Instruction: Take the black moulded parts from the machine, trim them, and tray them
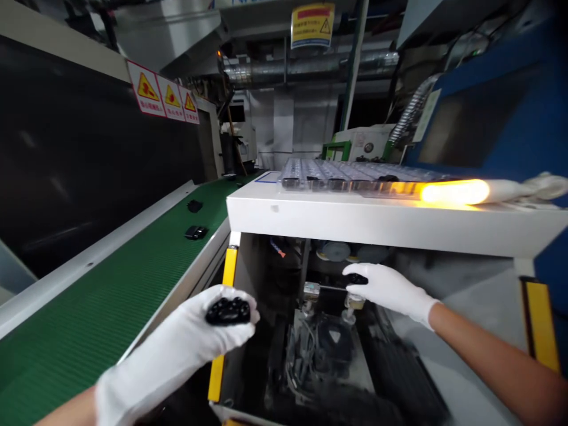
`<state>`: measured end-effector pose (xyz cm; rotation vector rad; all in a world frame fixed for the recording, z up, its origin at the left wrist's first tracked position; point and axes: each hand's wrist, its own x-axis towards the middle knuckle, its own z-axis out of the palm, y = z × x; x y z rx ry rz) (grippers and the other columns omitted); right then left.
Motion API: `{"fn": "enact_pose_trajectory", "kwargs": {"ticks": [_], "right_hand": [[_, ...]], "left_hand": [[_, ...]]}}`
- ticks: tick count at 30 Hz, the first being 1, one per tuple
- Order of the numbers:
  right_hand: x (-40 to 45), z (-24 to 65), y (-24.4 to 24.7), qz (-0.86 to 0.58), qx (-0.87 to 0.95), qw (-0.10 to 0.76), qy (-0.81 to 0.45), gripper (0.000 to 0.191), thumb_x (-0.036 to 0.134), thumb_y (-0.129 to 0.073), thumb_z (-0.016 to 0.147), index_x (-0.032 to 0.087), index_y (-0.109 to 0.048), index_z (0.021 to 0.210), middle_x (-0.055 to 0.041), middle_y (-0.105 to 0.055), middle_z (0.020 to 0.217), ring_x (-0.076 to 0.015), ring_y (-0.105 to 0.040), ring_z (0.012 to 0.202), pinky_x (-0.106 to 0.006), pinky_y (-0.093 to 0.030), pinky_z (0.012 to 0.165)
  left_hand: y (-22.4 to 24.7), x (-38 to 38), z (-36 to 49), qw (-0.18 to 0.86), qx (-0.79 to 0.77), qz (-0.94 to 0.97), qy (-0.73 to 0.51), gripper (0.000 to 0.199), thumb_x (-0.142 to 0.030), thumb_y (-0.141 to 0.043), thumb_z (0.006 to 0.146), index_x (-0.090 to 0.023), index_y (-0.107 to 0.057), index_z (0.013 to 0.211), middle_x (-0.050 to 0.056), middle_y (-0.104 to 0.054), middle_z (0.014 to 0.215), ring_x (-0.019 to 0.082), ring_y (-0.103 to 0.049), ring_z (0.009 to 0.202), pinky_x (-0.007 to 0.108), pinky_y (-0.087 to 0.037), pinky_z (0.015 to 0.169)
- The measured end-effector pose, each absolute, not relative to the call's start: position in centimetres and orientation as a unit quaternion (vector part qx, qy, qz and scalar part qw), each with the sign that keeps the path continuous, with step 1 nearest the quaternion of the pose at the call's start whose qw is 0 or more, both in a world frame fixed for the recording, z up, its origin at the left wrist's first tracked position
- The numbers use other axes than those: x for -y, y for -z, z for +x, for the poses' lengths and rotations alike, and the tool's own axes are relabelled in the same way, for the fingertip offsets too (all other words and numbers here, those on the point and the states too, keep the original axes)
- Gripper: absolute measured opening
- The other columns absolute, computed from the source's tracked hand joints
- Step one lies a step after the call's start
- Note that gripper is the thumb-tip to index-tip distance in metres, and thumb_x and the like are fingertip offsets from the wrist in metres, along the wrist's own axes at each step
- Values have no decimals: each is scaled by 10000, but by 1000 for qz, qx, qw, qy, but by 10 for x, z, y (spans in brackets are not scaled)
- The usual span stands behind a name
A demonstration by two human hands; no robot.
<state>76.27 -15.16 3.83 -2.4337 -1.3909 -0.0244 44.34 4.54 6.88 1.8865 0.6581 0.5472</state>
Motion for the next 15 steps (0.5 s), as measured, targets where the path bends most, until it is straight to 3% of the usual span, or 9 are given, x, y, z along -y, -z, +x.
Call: {"fn": "enact_pose_trajectory", "kwargs": {"ticks": [6,11,15], "right_hand": [[171,802,-17,-846,506,166,-28,287,190,-557,801,236,-700,1046,-28,-727,1025,-153,-655,914,-235,-435,818],[162,815,-7,-830,527,172,-65,275,217,-579,768,255,-706,1009,-3,-733,928,-144,-650,815,-225,-435,744],[155,829,-9,-836,517,141,-113,315,305,-660,690,261,-706,999,-10,-724,918,-178,-640,783,-253,-433,679]], "left_hand": [[-14,-49,564,598,-212,748,-196,419,-415,-802,588,-207,-690,933,34,-730,949,198,-666,912,309,-524,896],[37,-56,627,622,-212,731,-182,474,-387,-849,538,-162,-691,925,60,-734,916,184,-668,852,304,-521,870],[40,-52,651,636,-224,714,-190,489,-362,-882,474,-134,-697,864,62,-730,848,172,-661,781,303,-527,819]]}}
